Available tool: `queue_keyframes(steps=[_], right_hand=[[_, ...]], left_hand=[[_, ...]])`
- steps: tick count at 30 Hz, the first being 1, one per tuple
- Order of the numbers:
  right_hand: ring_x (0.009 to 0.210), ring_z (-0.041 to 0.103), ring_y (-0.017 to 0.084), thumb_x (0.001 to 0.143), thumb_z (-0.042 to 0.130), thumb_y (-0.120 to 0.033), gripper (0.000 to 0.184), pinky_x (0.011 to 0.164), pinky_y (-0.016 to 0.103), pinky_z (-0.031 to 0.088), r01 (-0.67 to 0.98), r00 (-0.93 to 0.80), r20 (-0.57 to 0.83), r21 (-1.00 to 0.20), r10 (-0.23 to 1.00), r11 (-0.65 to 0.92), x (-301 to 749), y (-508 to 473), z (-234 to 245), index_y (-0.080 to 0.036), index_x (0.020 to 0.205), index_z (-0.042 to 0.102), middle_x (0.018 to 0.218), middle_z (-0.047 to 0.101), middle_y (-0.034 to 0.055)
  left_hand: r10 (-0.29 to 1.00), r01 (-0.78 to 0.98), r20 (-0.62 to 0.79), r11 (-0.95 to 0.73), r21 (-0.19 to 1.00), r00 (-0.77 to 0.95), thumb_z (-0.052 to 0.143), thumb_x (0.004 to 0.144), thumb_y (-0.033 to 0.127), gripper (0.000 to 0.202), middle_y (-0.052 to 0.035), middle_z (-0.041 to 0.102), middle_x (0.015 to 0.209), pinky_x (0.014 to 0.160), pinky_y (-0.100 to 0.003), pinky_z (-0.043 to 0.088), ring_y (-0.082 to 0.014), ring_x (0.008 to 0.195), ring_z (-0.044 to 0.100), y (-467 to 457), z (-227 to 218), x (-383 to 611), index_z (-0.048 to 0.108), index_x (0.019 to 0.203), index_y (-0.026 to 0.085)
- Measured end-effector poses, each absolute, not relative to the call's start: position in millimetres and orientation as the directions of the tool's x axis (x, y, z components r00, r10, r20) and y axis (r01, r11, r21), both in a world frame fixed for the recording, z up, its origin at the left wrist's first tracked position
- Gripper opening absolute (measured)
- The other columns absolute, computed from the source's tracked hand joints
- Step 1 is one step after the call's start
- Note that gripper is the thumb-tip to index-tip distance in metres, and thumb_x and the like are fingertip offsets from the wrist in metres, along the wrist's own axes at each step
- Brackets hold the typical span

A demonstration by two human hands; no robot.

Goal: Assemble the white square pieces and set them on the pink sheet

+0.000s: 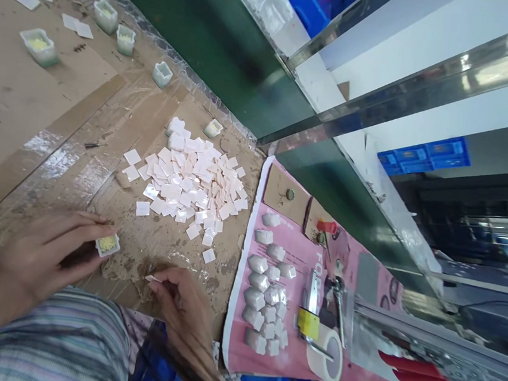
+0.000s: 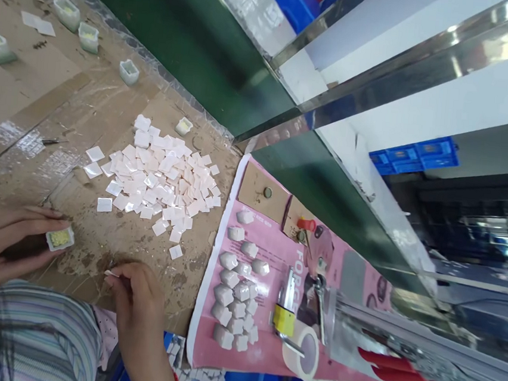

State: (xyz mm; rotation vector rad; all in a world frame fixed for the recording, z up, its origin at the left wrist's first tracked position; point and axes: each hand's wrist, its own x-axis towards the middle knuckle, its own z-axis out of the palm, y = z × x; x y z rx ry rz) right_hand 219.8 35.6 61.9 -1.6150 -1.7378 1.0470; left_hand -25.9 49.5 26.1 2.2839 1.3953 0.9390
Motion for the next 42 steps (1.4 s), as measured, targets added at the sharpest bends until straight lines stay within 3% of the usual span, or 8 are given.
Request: queue_keyframes(steps=[8, 14, 21, 23, 27, 33, 36, 42], right_hand=[[0.073, 0.071, 0.019, 0.085, 0.065, -0.035, 0.018, 0.061, 0.029, 0.059, 0.338, 0.120, -0.253, -0.899, 0.960, -0.279, 219.5, 27.4, 53.2, -0.031, 0.102, 0.070, 0.086, 0.073, 0.0008], [0.082, 0.068, 0.019, 0.090, 0.056, -0.026, 0.015, 0.073, 0.033, 0.058, 0.601, -0.034, 0.026, -0.798, 0.999, 0.041, 222.9, 65.7, 72.5, -0.026, 0.099, 0.069, 0.090, 0.072, 0.0028], [0.096, 0.065, 0.014, 0.093, 0.052, -0.014, 0.022, 0.085, 0.028, 0.055, 0.516, -0.422, 0.025, -0.815, 0.906, 0.263, 181.1, 119.8, 71.3, -0.020, 0.105, 0.069, 0.105, 0.068, 0.0067], [0.103, 0.063, 0.015, 0.093, 0.050, -0.013, 0.026, 0.090, 0.030, 0.054, 0.534, -0.402, 0.114, -0.777, 0.908, 0.334, 175.7, 126.1, 63.6, -0.020, 0.107, 0.070, 0.116, 0.061, 0.0099], [0.097, 0.064, 0.017, 0.093, 0.050, -0.017, 0.026, 0.086, 0.033, 0.057, 0.654, -0.272, 0.213, -0.674, 0.938, 0.343, 192.8, 136.5, 59.1, -0.023, 0.110, 0.069, 0.103, 0.063, 0.0074], [0.142, 0.035, 0.030, 0.098, 0.042, -0.025, 0.041, 0.114, 0.054, 0.036, 0.843, -0.373, 0.141, -0.361, 0.917, 0.398, 214.7, 129.7, 53.2, -0.014, 0.138, 0.049, 0.148, 0.045, 0.0172], [0.140, 0.039, 0.027, 0.099, 0.039, -0.019, 0.042, 0.112, 0.050, 0.041, 0.827, -0.438, 0.085, -0.351, 0.895, 0.438, 210.6, 102.8, 48.5, -0.015, 0.140, 0.046, 0.147, 0.048, 0.0139], [0.122, 0.059, 0.022, 0.094, 0.046, -0.010, 0.037, 0.102, 0.039, 0.053, 0.790, -0.328, 0.180, -0.485, 0.927, 0.374, 222.7, 61.0, 53.1, -0.026, 0.124, 0.059, 0.127, 0.064, 0.0100]], left_hand=[[0.872, 0.666, 0.356, -0.487, 0.565, 0.336, 0.053, 0.096, 0.029, 0.012, -0.0034, 0.063, 0.096, 0.085, -0.033, 0.043, -0.0194, 0.092, 0.060, 42.7, 24.3, 13.2, 0.056, 0.102, 0.019], [0.899, 0.653, 0.342, -0.434, 0.621, 0.274, 0.053, 0.096, 0.023, 0.006, -0.0017, 0.066, 0.104, 0.095, -0.029, 0.045, -0.0167, 0.102, 0.062, 41.2, 21.5, 9.2, 0.054, 0.101, 0.022], [0.935, 0.718, 0.269, -0.350, 0.602, 0.230, 0.047, 0.099, 0.040, 0.028, -0.0034, 0.066, 0.110, 0.091, -0.032, 0.048, -0.0208, 0.100, 0.064, 35.3, 13.6, 7.7, 0.050, 0.121, 0.024], [0.927, 0.716, 0.289, -0.369, 0.592, 0.238, 0.047, 0.099, 0.040, 0.028, -0.0021, 0.067, 0.109, 0.092, -0.030, 0.048, -0.0189, 0.099, 0.065, 35.2, 13.6, 7.5, 0.050, 0.121, 0.023], [0.919, 0.715, 0.319, -0.384, 0.583, 0.233, 0.049, 0.098, 0.036, 0.026, -0.0014, 0.068, 0.108, 0.092, -0.031, 0.050, -0.0186, 0.100, 0.066, 36.2, 17.0, 7.1, 0.050, 0.120, 0.022], [0.912, 0.731, 0.345, -0.390, 0.560, 0.221, 0.055, 0.095, 0.035, 0.024, 0.0027, 0.069, 0.106, 0.088, -0.029, 0.058, -0.0178, 0.097, 0.069, 40.5, 16.7, 8.4, 0.052, 0.117, 0.025], [0.899, 0.749, 0.391, -0.396, 0.531, 0.197, 0.050, 0.094, 0.043, 0.028, 0.0077, 0.066, 0.106, 0.083, -0.027, 0.059, -0.0154, 0.094, 0.070, 41.3, 13.7, 8.9, 0.053, 0.115, 0.025], [0.898, 0.728, 0.345, -0.428, 0.536, 0.273, 0.048, 0.099, 0.035, 0.025, -0.0039, 0.068, 0.107, 0.093, -0.031, 0.050, -0.0196, 0.101, 0.065, 38.6, 13.8, 6.3, 0.052, 0.120, 0.022]])
